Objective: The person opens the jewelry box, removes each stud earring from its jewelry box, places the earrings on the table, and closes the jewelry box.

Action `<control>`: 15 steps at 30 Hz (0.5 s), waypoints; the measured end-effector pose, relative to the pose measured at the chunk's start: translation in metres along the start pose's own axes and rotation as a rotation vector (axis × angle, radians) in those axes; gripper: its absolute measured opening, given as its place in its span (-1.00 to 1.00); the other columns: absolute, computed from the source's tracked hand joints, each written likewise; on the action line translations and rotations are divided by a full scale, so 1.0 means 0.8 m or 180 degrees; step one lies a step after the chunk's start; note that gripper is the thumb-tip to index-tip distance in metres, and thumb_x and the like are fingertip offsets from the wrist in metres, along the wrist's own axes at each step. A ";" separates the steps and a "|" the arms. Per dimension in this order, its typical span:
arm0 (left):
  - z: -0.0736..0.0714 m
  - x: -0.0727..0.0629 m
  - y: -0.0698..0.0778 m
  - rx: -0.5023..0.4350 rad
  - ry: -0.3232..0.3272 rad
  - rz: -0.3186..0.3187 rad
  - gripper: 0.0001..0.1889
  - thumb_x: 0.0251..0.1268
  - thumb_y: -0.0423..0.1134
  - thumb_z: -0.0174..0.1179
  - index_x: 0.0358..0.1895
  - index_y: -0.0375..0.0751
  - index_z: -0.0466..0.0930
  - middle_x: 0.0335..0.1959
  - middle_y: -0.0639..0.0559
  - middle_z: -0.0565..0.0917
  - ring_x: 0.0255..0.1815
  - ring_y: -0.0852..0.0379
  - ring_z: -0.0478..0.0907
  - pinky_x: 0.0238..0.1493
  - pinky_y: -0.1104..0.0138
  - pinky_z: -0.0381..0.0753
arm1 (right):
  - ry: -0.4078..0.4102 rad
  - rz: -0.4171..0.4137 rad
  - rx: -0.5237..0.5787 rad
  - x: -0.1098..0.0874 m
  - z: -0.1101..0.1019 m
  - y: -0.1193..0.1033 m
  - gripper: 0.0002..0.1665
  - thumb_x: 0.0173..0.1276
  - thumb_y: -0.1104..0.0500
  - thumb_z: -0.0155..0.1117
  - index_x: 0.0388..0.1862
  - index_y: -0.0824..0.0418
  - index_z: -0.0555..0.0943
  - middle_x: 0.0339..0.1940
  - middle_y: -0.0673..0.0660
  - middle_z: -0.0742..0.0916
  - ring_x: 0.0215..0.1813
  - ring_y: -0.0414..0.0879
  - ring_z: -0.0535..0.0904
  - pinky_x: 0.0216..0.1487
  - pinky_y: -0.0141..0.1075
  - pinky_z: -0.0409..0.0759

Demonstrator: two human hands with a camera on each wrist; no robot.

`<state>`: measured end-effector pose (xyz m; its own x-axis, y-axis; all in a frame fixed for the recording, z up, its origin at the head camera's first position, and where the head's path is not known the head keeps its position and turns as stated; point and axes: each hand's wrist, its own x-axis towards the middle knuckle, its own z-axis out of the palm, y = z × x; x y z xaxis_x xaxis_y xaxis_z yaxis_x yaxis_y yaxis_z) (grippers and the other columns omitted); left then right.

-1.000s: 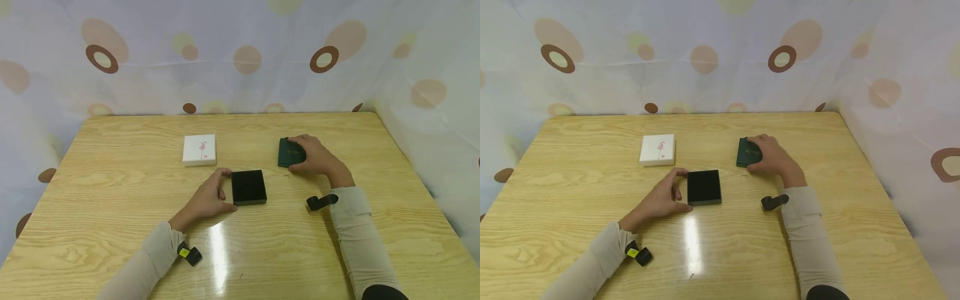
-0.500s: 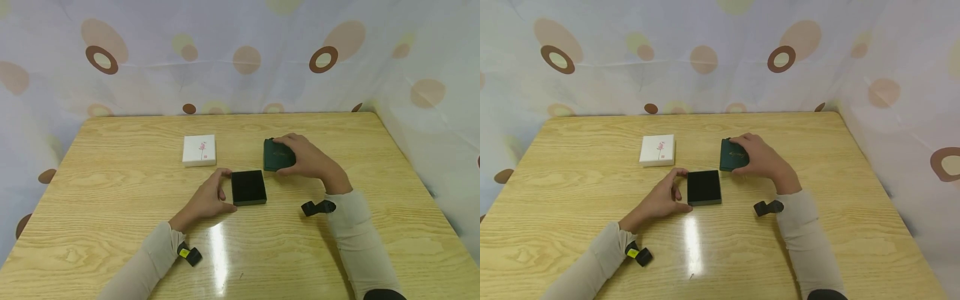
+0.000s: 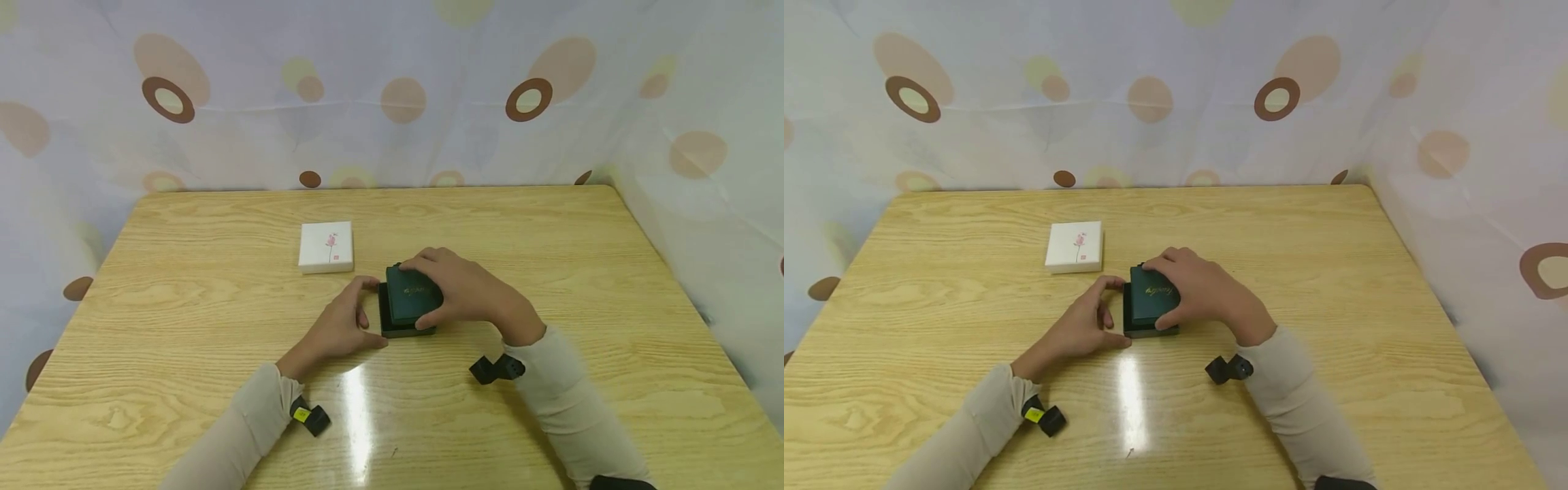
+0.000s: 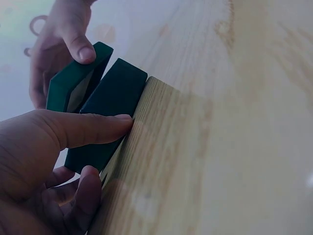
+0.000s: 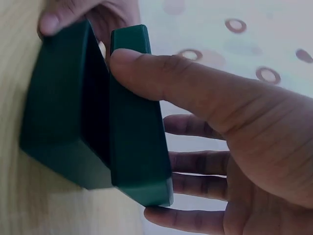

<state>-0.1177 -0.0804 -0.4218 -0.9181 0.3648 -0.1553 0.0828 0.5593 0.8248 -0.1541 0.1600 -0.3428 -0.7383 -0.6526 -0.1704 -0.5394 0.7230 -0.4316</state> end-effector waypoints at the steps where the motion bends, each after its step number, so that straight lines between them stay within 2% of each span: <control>1: 0.000 0.000 0.000 -0.0004 0.0001 0.0004 -0.03 -0.14 -0.25 0.61 0.41 0.02 0.23 -0.36 -0.02 0.53 -0.38 0.12 0.45 -0.28 0.28 0.48 | -0.0013 -0.0021 -0.0020 0.001 0.002 -0.003 0.05 0.04 -0.16 0.60 0.48 0.03 0.36 0.38 0.17 0.48 0.31 0.09 0.45 0.20 0.08 0.55; 8: 0.000 0.000 -0.002 0.0015 0.0013 0.0067 -0.05 -0.13 -0.24 0.59 0.40 0.01 0.23 -0.30 0.00 0.54 -0.38 0.14 0.46 -0.29 0.30 0.48 | -0.0093 -0.0065 -0.0140 0.006 0.012 -0.016 0.05 0.02 -0.21 0.60 0.47 0.03 0.37 0.35 0.16 0.50 0.26 0.06 0.47 0.15 0.03 0.58; 15: 0.001 0.000 -0.002 0.0004 0.0010 0.0058 -0.05 -0.14 -0.23 0.59 0.40 0.00 0.23 -0.35 0.00 0.54 -0.38 0.13 0.47 -0.28 0.29 0.49 | -0.0023 -0.0105 -0.0247 0.010 0.018 -0.016 0.06 0.00 -0.23 0.60 0.46 0.02 0.38 0.33 0.14 0.52 0.25 0.05 0.47 0.12 0.02 0.60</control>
<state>-0.1178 -0.0810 -0.4236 -0.9176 0.3725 -0.1385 0.1000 0.5536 0.8268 -0.1471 0.1427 -0.3519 -0.7169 -0.6777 -0.1637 -0.5933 0.7163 -0.3672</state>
